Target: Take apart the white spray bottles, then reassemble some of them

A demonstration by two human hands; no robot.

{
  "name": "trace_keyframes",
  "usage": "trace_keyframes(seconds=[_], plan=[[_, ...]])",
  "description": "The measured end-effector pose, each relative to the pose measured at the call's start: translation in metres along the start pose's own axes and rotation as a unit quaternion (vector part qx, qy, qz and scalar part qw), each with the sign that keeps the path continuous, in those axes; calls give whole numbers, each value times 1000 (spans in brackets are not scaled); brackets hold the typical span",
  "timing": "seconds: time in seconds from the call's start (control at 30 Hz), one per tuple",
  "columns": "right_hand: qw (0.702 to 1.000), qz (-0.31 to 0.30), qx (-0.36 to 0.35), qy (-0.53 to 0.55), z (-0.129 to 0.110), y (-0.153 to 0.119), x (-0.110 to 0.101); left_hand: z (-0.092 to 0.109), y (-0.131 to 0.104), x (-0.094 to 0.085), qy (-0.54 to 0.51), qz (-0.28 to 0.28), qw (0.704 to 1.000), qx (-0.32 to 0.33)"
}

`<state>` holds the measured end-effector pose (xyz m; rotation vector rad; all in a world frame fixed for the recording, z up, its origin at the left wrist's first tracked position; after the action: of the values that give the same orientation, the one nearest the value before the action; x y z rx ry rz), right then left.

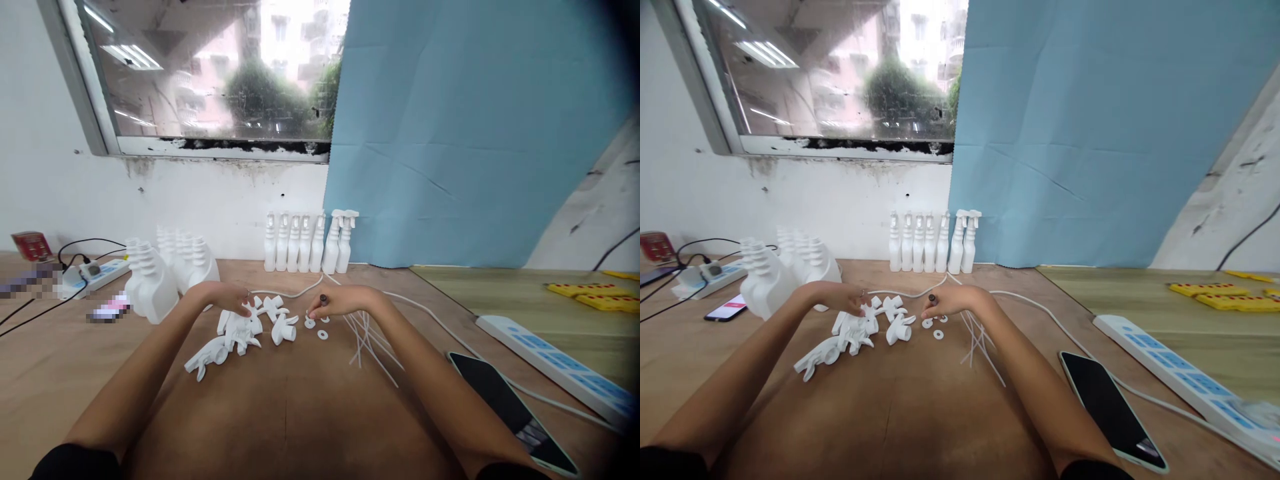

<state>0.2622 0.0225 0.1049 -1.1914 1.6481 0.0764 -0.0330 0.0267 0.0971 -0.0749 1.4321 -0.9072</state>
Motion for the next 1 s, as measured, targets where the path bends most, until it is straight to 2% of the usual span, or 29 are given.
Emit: trace_keyframes(seconds=[0.17, 0.33, 0.47, 0.57, 0.67, 0.8, 0.9, 1.0], plan=[[1000, -17, -8, 0, -8, -4, 0, -3, 11, 1, 18, 42, 998, 44], [999, -34, 15, 23, -10, -9, 0, -7, 31, 6, 21, 89, 992, 86], [997, -45, 32, 46, -10, -16, 1, -12, 50, 12, 9, 140, 987, 81], [997, -50, 21, 51, -13, -25, 2, -15, 66, 11, -4, 187, 980, 66], [998, -40, 13, 39, -18, -37, 1, -17, 84, -2, -18, 229, 972, 42], [999, -23, 32, 22, -25, -49, 0, -22, 113, -31, -36, 278, 960, -20], [999, -26, 39, 19, -29, -54, 0, -26, 130, -51, -49, 307, 947, -73], [999, -33, 24, 17, -32, -56, 1, -28, 142, -63, -61, 327, 937, -111]])
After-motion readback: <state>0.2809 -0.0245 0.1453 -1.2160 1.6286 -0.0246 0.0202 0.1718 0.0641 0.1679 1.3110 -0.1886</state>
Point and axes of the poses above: each hand's wrist, its own y-axis towards the middle knuckle, its own x-axis out of the palm, z = x × y, the point moved 1 cm from there along y, towards the middle knuckle, and after that the axes turned 11 degrees about -z, right-handed, at the moved point
